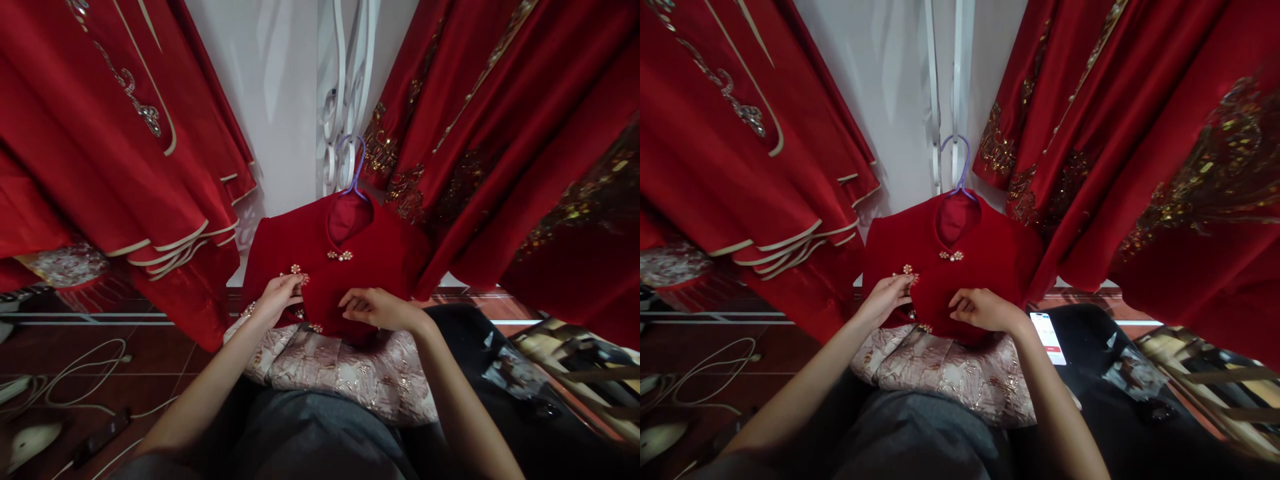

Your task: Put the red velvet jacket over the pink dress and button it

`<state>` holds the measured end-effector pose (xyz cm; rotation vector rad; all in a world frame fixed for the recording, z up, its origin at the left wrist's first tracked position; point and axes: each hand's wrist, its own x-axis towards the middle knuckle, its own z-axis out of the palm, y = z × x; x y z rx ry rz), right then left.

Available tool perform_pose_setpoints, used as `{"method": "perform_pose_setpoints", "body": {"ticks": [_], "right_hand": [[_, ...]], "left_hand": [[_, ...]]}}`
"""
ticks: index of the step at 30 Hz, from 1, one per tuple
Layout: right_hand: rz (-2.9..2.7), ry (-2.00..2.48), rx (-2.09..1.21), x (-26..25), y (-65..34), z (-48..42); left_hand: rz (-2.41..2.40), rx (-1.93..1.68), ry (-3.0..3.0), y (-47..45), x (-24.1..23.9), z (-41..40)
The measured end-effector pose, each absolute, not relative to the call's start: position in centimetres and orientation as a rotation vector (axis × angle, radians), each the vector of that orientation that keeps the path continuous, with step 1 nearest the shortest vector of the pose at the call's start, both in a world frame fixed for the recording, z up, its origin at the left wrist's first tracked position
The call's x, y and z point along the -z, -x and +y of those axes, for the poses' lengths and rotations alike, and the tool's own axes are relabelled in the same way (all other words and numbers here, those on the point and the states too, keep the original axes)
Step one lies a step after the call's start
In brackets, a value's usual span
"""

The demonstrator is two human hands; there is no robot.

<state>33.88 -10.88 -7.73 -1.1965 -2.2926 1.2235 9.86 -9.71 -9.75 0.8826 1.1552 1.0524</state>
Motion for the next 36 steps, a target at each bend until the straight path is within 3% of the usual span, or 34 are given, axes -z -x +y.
{"method": "perform_pose_setpoints", "body": {"ticks": [4, 11, 18, 23, 31, 36], "right_hand": [[-2.283, 1.181, -1.199, 7.2, -34.2, -11.0], [-2.172, 1.131, -1.085, 6.0, -34.8, -11.3], [-2.071, 1.149, -1.105, 5.7, -35.8, -11.3], [-2.072, 1.148, -1.100, 5.8, -35.9, -11.2], [-2.063, 1.151, -1.084, 6.1, -35.8, -11.2], [-1.905, 1.202, -1.079, 6.1, -35.4, -10.6]], "left_hand": [[1.156, -0.971, -1.234, -11.3, 9.4, -9.8], [1.316, -1.222, -2.283, -15.5, 7.3, -8.6], [1.630, -0.895, -2.936, -16.1, 6.6, -6.8], [1.600, -0.878, -3.153, -15.5, 6.9, -5.7], [0.973, -0.979, -3.365, -14.4, 6.6, -5.0], [1.129, -0.898, -3.147, -14.2, 6.0, -5.2]]}}
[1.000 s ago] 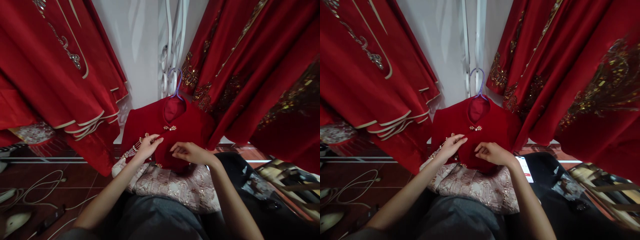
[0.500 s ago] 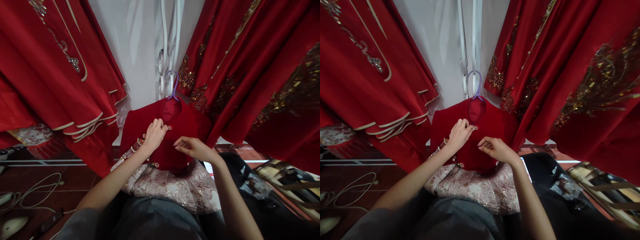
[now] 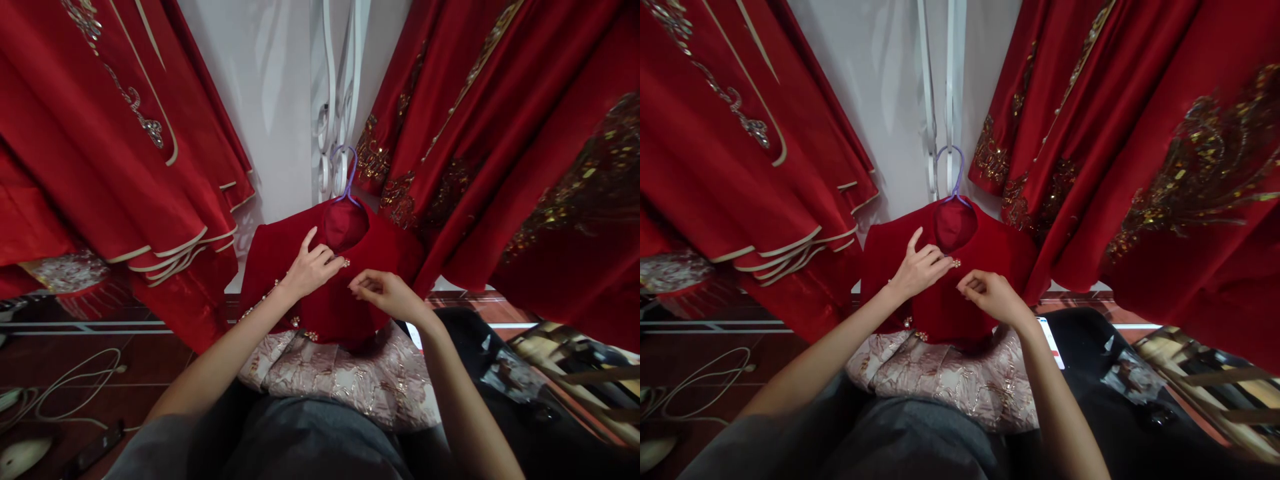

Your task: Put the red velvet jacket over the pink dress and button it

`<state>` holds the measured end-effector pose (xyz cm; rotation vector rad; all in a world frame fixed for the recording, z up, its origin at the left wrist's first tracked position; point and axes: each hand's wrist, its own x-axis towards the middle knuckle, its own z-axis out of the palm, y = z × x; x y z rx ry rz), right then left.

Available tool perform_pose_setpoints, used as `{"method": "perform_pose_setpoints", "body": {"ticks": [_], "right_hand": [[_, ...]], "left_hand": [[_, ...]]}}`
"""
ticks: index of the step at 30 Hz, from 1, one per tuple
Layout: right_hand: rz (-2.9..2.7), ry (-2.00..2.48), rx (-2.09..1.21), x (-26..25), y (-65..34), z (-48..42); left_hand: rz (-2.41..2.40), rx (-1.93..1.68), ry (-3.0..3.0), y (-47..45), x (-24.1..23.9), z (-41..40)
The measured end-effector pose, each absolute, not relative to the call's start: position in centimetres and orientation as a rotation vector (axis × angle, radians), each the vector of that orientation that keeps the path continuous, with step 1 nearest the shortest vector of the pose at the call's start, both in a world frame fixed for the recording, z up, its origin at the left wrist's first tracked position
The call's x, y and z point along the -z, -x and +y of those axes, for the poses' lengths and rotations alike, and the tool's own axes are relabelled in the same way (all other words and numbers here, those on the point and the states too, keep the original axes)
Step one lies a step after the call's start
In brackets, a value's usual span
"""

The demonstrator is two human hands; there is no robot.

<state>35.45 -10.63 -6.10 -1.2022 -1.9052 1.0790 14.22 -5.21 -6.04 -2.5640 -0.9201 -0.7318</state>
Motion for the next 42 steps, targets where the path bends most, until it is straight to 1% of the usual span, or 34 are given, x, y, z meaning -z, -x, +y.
{"method": "perform_pose_setpoints", "body": {"ticks": [2, 5, 8, 10, 14, 17, 22, 28, 32, 35, 37, 42], "right_hand": [[-1.723, 1.190, -1.088, 5.9, -34.6, -10.0], [-1.533, 1.041, -1.079, 5.4, -32.5, -9.1], [-1.552, 0.946, -1.111, 5.4, -30.6, -8.5], [-1.581, 1.060, -1.064, 5.8, -30.3, -8.4], [-1.555, 1.416, -0.708, 5.9, -32.7, -8.7], [-1.559, 1.529, -0.457, 4.8, -35.4, -8.5], [-1.672, 1.646, -0.217, 3.5, -37.7, -6.4], [-1.633, 1.865, 0.026, 3.1, -38.4, -3.5], [-1.678, 2.014, 0.024, 2.1, -39.1, -2.7], [-1.727, 2.054, 0.023, 1.6, -39.6, -2.7], [-1.739, 2.049, 0.034, 1.4, -40.0, -2.7], [-1.860, 2.058, -0.193, 0.6, -42.2, -2.3]], "left_hand": [[-1.049, 0.836, 2.573, -14.5, 6.1, -5.5], [-1.169, 0.976, 2.402, -15.0, 6.4, -5.8], [-1.272, 1.040, 2.176, -15.0, 6.5, -5.7], [-1.372, 1.084, 2.087, -14.5, 6.2, -5.4], [-1.602, 1.172, 1.969, -12.3, 4.5, -4.4], [-1.702, 1.227, 1.926, -10.0, 3.1, -3.7], [-1.853, 1.101, 2.020, -7.6, 2.7, -3.7], [-2.027, 0.969, 1.901, -6.5, 1.5, -2.5], [-2.155, 0.945, 1.884, -5.0, -0.1, -0.5], [-2.313, 0.894, 2.105, -3.7, -1.0, 0.3], [-2.457, 0.921, 2.311, -2.8, -1.4, 0.5], [-2.844, 0.925, 2.590, -0.7, -1.1, 0.0]]}}
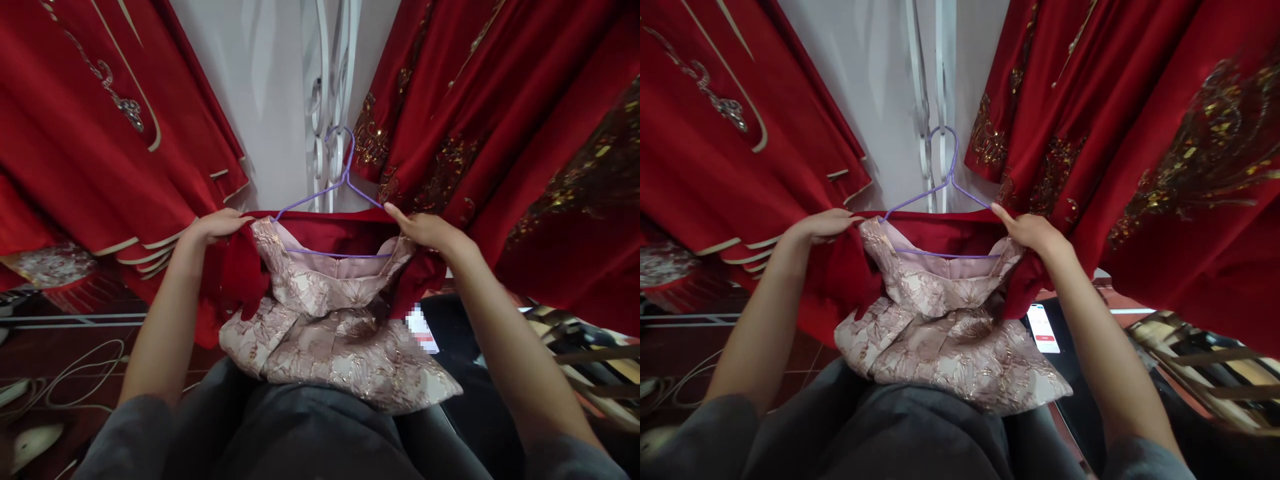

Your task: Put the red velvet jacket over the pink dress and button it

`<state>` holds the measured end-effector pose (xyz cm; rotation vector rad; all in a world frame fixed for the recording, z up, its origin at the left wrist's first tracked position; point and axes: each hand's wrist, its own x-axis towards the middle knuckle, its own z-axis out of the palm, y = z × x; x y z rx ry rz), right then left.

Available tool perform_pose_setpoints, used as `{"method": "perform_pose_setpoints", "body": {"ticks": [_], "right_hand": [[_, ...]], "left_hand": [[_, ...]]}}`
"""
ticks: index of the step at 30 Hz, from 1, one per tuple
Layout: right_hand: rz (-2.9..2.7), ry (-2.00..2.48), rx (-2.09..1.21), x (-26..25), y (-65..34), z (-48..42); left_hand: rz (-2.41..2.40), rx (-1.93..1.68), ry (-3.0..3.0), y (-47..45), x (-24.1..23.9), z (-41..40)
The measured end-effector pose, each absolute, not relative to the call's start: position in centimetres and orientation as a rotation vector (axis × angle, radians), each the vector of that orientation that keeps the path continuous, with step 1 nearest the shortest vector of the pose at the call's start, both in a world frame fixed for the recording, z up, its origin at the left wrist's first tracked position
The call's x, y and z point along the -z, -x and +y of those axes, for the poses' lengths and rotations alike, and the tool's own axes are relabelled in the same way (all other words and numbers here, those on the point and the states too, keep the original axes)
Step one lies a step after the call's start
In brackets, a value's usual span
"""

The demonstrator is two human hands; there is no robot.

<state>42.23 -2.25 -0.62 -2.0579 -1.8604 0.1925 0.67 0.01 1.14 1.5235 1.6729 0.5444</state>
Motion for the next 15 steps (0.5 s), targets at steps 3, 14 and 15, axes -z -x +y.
{"method": "perform_pose_setpoints", "body": {"ticks": [3, 14, 15], "right_hand": [[-1.925, 2.022, -0.213, 0.1, -44.0, -2.3], [-1.959, 1.807, 0.034, 0.9, -43.3, -6.2], [-1.982, 1.793, 0.054, 1.0, -43.0, -6.5]], "left_hand": [[1.526, -0.450, -1.461, 0.4, 0.2, -0.8], [1.276, -0.694, -2.143, 0.2, 0.3, -2.8], [1.287, -0.748, -2.225, -0.4, -0.1, -2.9]]}}
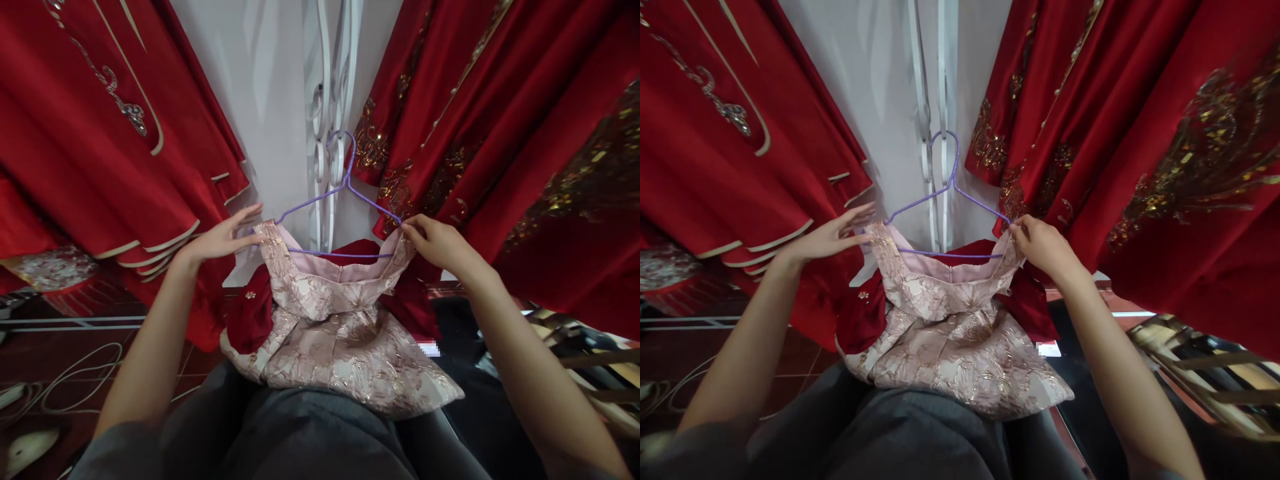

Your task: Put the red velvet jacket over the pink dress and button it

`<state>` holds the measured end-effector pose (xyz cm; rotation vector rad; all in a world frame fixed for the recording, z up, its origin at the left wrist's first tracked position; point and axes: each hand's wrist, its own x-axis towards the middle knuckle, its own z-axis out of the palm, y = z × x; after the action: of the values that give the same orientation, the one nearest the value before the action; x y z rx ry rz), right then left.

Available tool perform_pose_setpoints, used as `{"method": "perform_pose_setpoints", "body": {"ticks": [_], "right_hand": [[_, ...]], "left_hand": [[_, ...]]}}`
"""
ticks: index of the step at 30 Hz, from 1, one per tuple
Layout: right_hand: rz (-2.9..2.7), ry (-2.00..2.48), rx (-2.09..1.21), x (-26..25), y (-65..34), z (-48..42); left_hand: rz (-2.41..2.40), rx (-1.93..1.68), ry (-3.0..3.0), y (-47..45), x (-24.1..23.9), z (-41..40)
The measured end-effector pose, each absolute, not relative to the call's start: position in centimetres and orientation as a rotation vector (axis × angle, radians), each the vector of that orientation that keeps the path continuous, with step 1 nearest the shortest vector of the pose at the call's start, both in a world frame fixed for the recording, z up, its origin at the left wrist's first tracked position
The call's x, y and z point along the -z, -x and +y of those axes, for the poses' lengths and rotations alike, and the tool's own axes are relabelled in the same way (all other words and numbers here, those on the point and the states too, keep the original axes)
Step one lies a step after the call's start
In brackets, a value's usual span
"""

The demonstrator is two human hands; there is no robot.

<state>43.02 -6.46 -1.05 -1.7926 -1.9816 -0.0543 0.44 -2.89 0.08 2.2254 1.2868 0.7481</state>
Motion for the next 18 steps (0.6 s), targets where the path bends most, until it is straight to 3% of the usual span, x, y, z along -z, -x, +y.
{"method": "perform_pose_setpoints", "body": {"ticks": [7, 14, 18], "right_hand": [[-1.891, 1.860, 0.252, 1.2, -42.3, -7.9], [-1.805, 1.755, 0.348, 1.7, -43.9, -7.4], [-1.701, 1.875, 0.359, 3.5, -45.8, -7.0]], "left_hand": [[1.520, -0.761, -2.685, -3.4, 0.7, -2.4], [1.832, -1.009, -2.631, -2.7, 2.9, -3.1], [2.157, -0.650, -2.490, -1.1, 4.9, -3.8]]}}
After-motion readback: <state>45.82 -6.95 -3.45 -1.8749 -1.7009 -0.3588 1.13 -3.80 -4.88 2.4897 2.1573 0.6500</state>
